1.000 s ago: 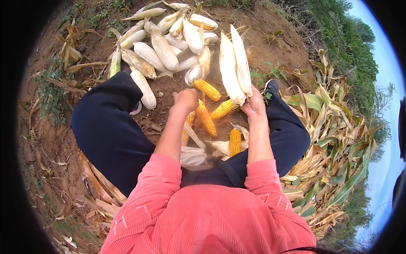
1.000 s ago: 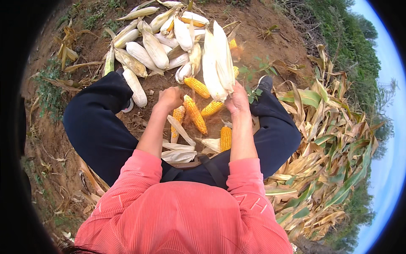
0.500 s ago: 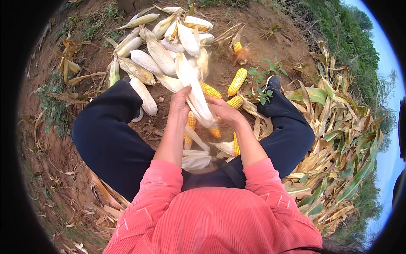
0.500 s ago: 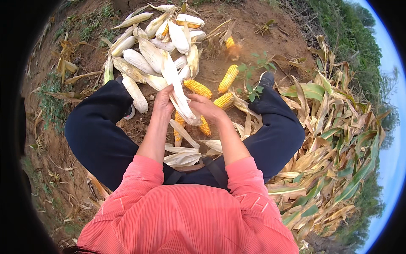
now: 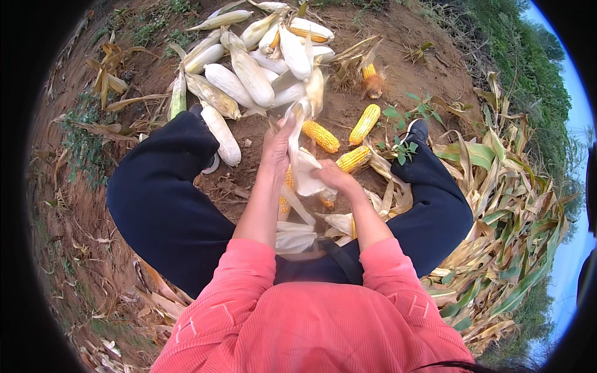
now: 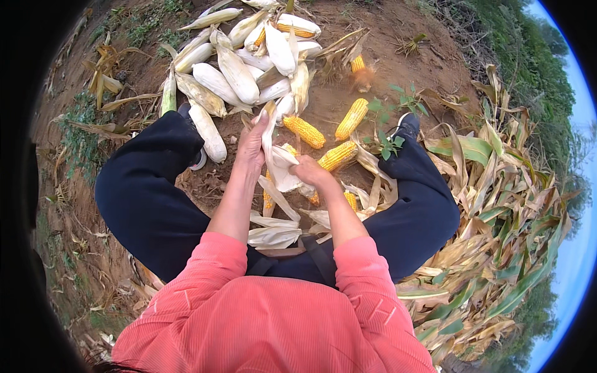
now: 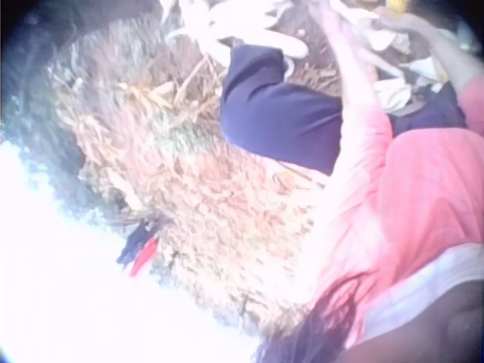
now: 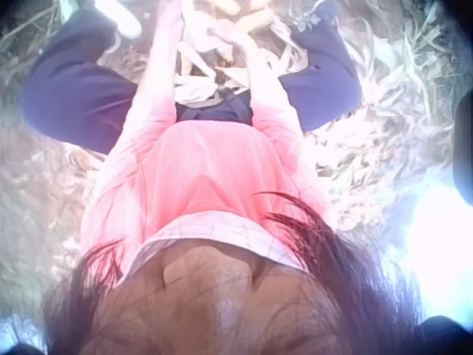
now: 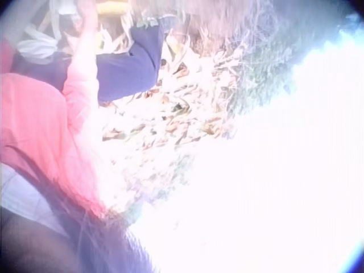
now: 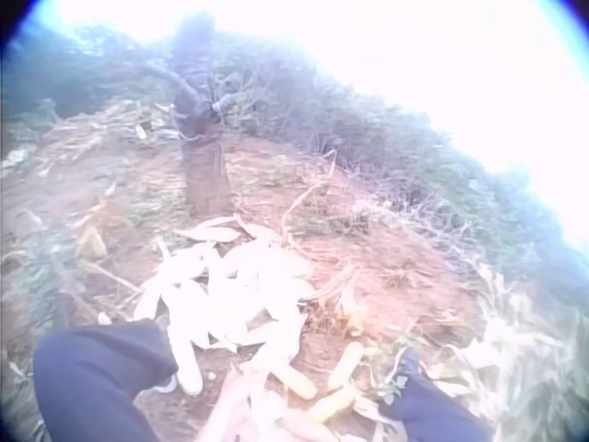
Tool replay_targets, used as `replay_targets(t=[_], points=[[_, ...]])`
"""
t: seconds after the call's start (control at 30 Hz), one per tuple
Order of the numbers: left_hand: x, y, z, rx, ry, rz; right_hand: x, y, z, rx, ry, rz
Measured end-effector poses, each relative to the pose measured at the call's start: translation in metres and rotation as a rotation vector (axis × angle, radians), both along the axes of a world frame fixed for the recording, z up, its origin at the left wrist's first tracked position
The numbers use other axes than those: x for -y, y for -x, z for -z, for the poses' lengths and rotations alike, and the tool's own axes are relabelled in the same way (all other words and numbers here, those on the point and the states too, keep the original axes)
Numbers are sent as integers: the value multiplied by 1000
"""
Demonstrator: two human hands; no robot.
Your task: The person sits on the ground and shucks corn cobs by hand, peeling back the husks to reveal the kernels. The shucked cobs are placed on the ground beside them.
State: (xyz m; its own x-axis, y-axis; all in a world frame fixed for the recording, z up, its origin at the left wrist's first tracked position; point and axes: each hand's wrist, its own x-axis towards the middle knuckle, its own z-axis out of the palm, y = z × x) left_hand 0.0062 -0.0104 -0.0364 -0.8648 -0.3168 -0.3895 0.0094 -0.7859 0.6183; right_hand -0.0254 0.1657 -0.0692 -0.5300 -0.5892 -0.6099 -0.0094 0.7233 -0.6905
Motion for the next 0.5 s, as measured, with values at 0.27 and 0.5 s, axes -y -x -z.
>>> replay_targets(t=[0.27, 0.5], points=[[85, -12, 46, 344, 161, -653, -72, 44, 26, -366, -518, 600], [102, -32, 110, 1363, 743, -279, -83, 56, 44, -251, -722, 621]])
